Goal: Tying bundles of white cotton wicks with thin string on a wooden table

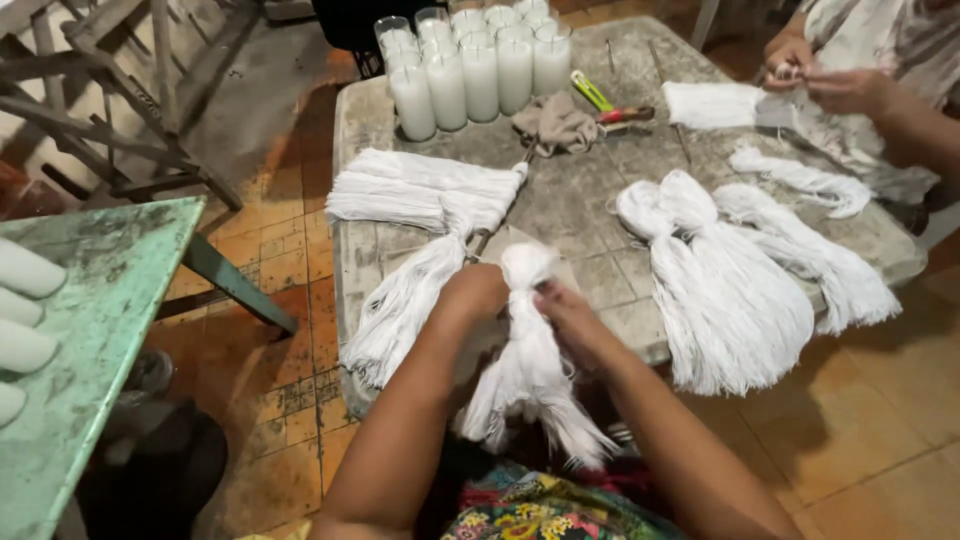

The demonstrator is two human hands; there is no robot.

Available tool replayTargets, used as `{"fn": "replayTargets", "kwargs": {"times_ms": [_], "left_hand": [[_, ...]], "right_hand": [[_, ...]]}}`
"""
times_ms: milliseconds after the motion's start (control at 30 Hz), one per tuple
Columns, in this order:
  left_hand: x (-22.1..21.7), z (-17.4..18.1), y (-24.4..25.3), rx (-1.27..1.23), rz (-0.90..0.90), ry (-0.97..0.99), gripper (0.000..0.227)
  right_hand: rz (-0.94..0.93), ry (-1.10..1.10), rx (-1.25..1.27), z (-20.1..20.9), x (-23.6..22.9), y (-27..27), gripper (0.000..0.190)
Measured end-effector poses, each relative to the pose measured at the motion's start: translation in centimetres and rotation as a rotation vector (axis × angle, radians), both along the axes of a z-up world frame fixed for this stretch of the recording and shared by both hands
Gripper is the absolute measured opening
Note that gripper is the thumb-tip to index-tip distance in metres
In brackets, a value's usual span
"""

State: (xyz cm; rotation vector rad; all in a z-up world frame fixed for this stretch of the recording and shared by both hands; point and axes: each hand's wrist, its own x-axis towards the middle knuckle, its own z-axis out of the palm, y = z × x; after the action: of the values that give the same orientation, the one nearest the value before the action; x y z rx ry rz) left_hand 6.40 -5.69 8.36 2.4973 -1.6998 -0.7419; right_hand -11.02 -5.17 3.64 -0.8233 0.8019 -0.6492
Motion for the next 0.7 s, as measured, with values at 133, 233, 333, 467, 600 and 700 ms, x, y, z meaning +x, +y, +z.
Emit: {"fn": "replayTargets", "kwargs": {"times_ms": [133,233,333,467,600,700], "left_hand": [[3.1,-6.4,-2.1,-0.234,-0.223,0.209,0.041],[2.1,-5.7,-2.2,-0.273,-0.183,0.297,0.043],[0.5,-4.0,-1.4,-0.289,-0.216,0.33,0.044],[1.5,-6.2,-1.6,-0.281,-0.193,0.326,0.038],[1.7,-4.7,-0.2,-0.314,-0.106,0.401,0.032],[1.7,-2.6,0.4,-0.311,-0.061,0.458,0.029]], "right_hand": [[-0.252,0.644,-0.884,0.6,-3.7,-2.1,0.039],[-0.388,0.555,-1.16,-0.2,-2.4,-1.7,0.018],[-0.291,0.469,-1.262,-0.8,-0.4,-0.6,0.022],[-0.16,0.611,-1.371,-0.9,0.5,-1.8,0.013],[-0.164,0.527,-1.298,-0.6,0.4,-2.4,0.01],[-0.159,0.493,-1.201,-1.1,0.0,-2.7,0.008]]}}
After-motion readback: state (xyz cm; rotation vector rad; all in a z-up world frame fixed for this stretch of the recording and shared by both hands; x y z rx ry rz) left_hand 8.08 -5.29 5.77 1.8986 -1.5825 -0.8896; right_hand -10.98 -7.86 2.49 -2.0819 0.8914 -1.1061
